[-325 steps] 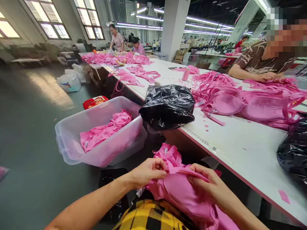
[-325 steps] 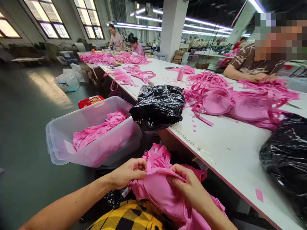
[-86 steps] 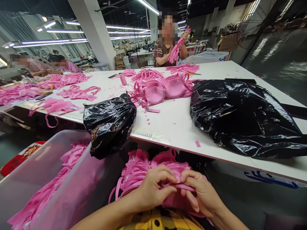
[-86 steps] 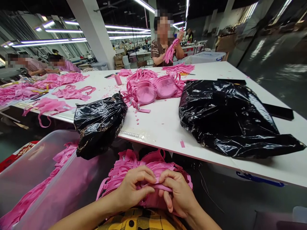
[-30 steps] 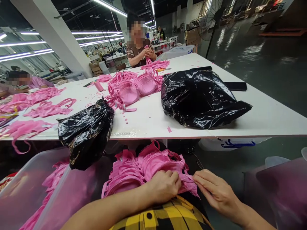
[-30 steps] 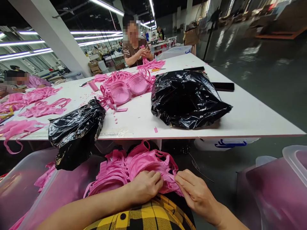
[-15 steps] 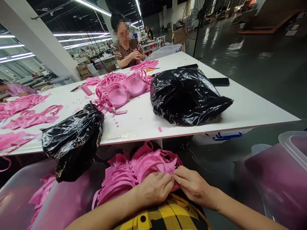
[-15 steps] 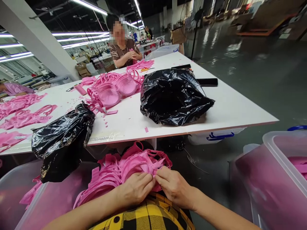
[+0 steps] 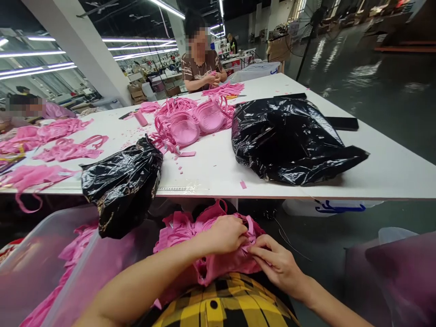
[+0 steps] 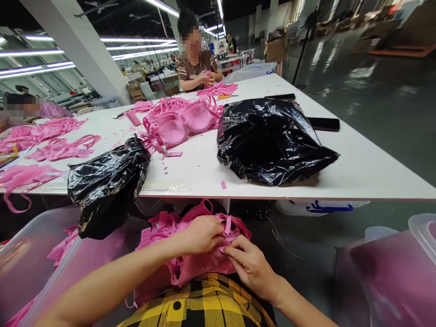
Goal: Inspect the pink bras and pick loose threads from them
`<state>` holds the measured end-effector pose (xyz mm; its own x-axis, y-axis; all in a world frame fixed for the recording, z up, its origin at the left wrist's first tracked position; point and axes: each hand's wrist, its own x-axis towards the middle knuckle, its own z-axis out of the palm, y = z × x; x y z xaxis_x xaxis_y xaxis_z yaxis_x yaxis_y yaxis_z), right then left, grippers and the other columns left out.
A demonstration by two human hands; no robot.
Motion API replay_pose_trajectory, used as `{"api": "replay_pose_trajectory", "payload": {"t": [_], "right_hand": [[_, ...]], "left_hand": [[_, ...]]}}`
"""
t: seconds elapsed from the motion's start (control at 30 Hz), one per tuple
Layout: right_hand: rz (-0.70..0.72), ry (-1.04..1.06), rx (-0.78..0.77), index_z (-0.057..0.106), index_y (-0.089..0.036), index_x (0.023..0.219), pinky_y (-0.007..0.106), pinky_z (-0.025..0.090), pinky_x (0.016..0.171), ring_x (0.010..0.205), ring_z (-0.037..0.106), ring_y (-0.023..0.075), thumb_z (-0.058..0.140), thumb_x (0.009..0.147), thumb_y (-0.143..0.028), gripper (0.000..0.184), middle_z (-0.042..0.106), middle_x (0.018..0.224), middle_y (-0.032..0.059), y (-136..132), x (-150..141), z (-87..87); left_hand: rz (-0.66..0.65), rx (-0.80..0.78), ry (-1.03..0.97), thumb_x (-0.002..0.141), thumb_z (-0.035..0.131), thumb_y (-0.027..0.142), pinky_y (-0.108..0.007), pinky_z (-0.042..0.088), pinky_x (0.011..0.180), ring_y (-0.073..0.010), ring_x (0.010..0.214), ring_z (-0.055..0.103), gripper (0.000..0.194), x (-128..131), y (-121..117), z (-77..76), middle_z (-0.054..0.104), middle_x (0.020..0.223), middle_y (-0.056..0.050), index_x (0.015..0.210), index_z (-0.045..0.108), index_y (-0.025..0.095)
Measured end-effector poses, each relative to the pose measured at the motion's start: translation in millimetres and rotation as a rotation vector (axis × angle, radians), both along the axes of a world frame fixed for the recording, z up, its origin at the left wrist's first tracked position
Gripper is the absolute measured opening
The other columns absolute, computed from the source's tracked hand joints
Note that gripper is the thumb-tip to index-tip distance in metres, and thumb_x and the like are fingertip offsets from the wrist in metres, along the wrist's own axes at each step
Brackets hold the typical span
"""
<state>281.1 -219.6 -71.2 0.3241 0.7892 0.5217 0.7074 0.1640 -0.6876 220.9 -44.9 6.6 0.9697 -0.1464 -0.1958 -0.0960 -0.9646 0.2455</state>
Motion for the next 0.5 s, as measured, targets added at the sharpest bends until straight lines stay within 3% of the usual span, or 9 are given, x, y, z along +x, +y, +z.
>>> {"api": "replay_pose_trajectory", "payload": {"t": [0.17, 0.33, 0.5], "right_hand": [[0.101, 0.000, -0.143, 0.066, -0.021, 0.096, 0.022, 0.050, 0.062, 0.071, 0.058, 0.0126, 0.047, 0.087, -0.013, 0.022, 0.058, 0.081, 0.0050, 5.0, 11.0, 8.4], [-0.026, 0.084, -0.062, 0.069, -0.020, 0.084, 0.023, 0.049, 0.059, 0.066, 0.057, 0.0133, 0.054, 0.084, -0.019, 0.015, 0.056, 0.072, 0.0028, 26.0, 12.8, 12.6], [0.148, 0.136, -0.107, 0.063, -0.022, 0.105, 0.027, 0.051, 0.079, 0.091, 0.058, 0.0155, 0.046, 0.088, -0.016, 0.025, 0.057, 0.097, 0.0069, 26.2, 18.2, 6.9]], "left_hand": [[0.115, -0.304, -0.003, 0.080, 0.053, 0.023, -0.021, 0.025, 0.047, -0.0080, 0.047, 0.038, 0.029, 11.4, 3.0, -5.0, 0.048, 0.049, 0.003, 0.052, 0.056, 0.014], [0.352, -0.569, 0.016, 0.076, 0.053, 0.025, -0.022, 0.018, 0.044, -0.0062, 0.045, 0.025, 0.038, 15.8, 11.1, -17.2, 0.027, 0.046, 0.006, 0.043, 0.035, 0.015], [0.415, -0.732, 0.131, 0.075, 0.053, 0.036, -0.022, 0.016, 0.043, -0.0065, 0.047, 0.021, 0.040, 10.1, 32.3, -25.2, 0.023, 0.049, 0.007, 0.047, 0.033, 0.016]]}}
